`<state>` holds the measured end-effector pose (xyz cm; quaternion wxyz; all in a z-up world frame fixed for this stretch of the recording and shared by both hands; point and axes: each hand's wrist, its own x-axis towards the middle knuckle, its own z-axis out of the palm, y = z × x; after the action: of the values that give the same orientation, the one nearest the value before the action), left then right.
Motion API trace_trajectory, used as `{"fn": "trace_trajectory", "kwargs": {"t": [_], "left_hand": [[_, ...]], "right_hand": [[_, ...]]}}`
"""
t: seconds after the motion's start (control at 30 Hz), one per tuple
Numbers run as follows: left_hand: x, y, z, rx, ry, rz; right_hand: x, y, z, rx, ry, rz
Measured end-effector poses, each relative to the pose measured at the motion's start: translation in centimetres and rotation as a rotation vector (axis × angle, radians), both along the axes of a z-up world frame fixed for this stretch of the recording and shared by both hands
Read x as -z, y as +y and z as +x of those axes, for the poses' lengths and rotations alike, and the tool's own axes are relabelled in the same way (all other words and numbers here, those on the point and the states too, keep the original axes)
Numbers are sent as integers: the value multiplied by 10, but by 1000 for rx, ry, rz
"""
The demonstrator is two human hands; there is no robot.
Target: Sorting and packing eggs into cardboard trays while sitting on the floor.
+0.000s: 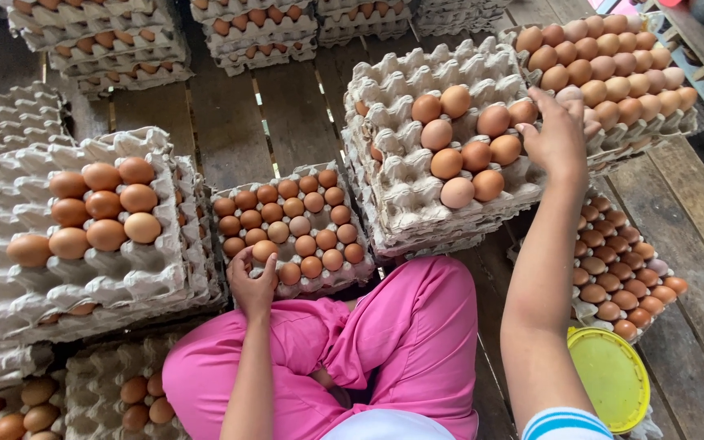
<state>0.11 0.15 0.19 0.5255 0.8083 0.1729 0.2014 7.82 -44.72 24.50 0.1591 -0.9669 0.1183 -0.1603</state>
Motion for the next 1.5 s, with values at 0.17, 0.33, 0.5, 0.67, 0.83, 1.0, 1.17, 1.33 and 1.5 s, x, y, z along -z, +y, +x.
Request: {"fn": "trace_trajectory", "kwargs": {"t": [0.17,0.33,0.5,0.67,0.83,1.0,1.17,1.33,1.5], "left_hand": [[20,3,1,78,-35,-83],[11,-1,-1,68,-32,-374],[15,-8,9,-259,-80,-1062],[13,14,-6,240,-203,-728],[48,20,4,203,-180,-847],[43,27,7,-35,-138,-1090],[42,28,6,-64,-140,-1117],[37,27,9,-71,-133,-1075],[39,25,12,-66,-122,-1041]], "right_hand": [[4,66,-17,-172,-525,-144],[22,214,-55,-368,-844,96],[108,315,-66,-844,-200,641],[225,344,-55,-674,410,999],[245,333,-27,-398,604,1382],[205,303,12,-437,145,429],[237,312,50,-485,290,12],[248,326,64,-433,370,-175],[241,321,64,-388,295,1]]}}
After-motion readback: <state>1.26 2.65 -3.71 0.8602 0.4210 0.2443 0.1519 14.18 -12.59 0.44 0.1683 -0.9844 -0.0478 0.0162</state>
